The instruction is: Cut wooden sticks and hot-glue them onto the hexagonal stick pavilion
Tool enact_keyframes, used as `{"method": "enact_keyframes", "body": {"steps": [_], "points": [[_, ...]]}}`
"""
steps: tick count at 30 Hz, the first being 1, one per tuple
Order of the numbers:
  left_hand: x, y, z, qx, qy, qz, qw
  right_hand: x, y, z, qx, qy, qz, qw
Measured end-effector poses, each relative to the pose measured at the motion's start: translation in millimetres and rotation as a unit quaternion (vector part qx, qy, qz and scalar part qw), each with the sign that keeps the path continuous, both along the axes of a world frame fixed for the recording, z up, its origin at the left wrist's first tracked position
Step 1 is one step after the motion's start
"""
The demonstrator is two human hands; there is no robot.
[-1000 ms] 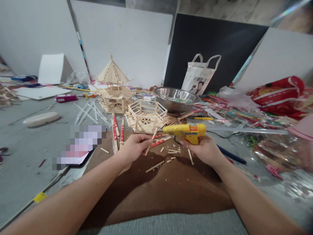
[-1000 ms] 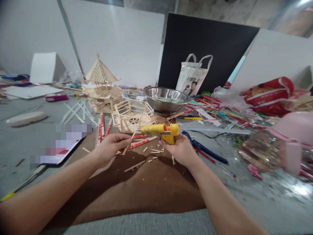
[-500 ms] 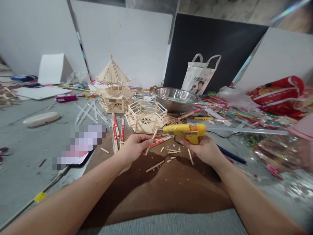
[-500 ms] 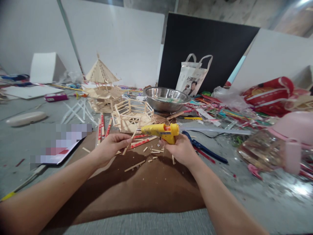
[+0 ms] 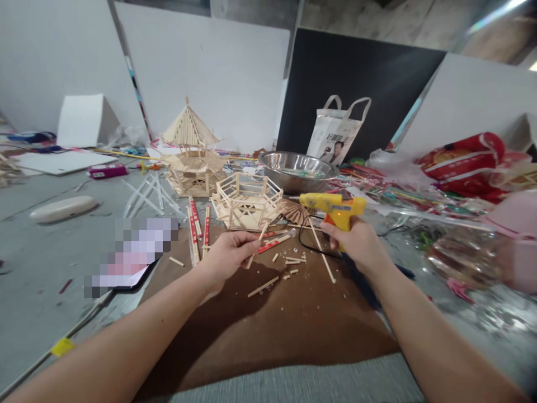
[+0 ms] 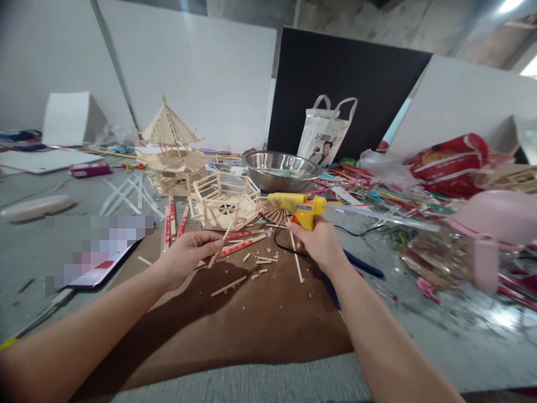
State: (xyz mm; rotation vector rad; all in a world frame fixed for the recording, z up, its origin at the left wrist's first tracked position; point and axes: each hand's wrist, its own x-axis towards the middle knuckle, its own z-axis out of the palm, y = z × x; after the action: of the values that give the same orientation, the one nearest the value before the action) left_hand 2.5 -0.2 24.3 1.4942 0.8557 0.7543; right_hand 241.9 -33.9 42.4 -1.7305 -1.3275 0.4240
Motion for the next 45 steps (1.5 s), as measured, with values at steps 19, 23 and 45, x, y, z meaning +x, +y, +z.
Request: {"method": "enact_keyframes", "body": {"steps": [19,23,45], "points": [[-0.5,1.0,-1.9,0.001,0.027,-0.004,1.000,54.3,102.1,-8.9,-0.162,-0.198,-0.142,0.956],[0.0,0.5,0.0,0.000,0.033,0.005,0.999,31.9,81.1,-0.4,-0.104,-0.377,-0.141,0.910],[3.7,-2.3,-5.0,0.011,0.002,0.016,1.000,-67.8,16.5,-30.0,-0.069,-0.507,0.255,0.820]]}}
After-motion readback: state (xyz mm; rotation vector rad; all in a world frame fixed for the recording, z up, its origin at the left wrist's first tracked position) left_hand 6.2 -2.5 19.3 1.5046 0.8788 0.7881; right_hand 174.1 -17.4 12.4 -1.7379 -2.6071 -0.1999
